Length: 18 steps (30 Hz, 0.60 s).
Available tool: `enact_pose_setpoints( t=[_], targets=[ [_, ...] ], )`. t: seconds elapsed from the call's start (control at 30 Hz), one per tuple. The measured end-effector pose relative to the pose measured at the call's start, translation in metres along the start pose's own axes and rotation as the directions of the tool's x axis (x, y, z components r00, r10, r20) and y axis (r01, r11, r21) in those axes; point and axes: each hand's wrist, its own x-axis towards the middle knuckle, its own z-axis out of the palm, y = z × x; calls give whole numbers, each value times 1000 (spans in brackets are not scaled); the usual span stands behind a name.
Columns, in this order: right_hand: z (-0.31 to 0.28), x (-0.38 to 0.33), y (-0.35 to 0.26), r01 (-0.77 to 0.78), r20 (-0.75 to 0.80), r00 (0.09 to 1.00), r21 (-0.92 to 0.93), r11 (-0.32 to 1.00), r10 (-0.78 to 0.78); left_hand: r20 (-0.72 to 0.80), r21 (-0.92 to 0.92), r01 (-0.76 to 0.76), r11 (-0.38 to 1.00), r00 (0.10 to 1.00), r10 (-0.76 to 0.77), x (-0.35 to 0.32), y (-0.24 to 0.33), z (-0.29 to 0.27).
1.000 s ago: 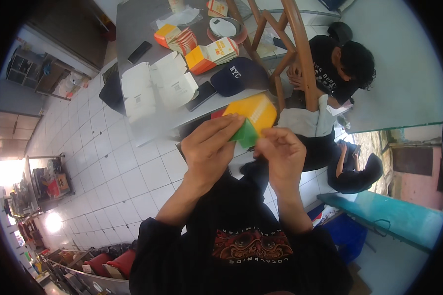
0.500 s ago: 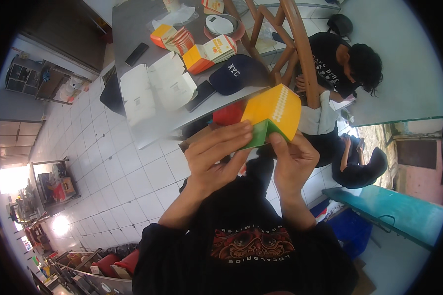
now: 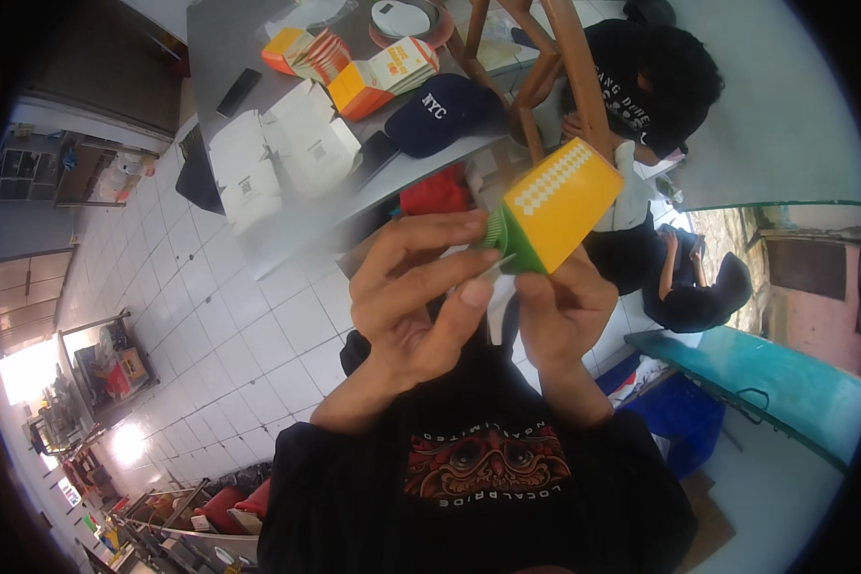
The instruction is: The person folds and assembles cardboard food containers by hand on a stainless steel table in a commercial kitchen.
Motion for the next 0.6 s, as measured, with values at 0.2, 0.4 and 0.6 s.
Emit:
enact_pose_setpoints(
  t=[0.2,0.4,0.6],
  targets=[
    [-8,-10,10,-147,7,988,358,922,155,69,-69,86,994,994,-81,-1,7,2],
    [-8,-10,13,-154,-21,983,459,875,184,118,26,18,1000,993,-21,-4,5,-1],
    [-19,-9,19,-51,22,999,421,906,46,176,119,-49,992,984,27,0,11,-4]
  ],
)
